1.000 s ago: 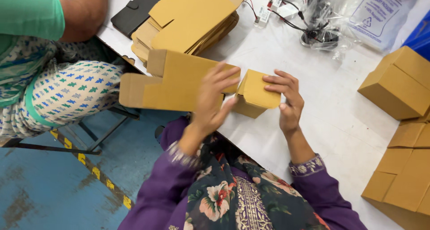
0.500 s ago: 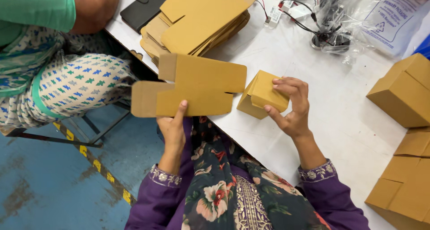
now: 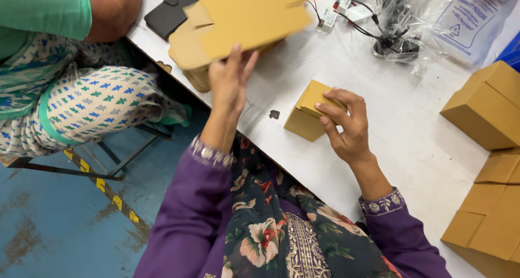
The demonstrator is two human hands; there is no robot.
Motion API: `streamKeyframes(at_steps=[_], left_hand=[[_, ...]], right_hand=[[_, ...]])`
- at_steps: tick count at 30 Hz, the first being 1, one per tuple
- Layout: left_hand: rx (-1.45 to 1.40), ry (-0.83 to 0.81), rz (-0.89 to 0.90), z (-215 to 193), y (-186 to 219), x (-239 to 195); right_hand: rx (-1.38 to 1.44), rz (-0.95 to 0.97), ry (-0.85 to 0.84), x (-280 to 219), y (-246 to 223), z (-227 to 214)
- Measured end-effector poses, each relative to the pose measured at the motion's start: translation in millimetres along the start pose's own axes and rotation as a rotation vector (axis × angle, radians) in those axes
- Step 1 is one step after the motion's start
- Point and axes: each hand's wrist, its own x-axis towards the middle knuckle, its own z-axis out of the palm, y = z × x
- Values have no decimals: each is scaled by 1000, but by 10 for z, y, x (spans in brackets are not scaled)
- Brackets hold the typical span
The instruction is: The person assembles cardboard boxes and places electronic components into them at a work table.
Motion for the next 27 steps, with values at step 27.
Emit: streamKeyframes(at_steps=[27], left_hand=[[1194,-667,334,600,-271,-1162]], right_hand=[[64,-77,-56,-169,267,11]])
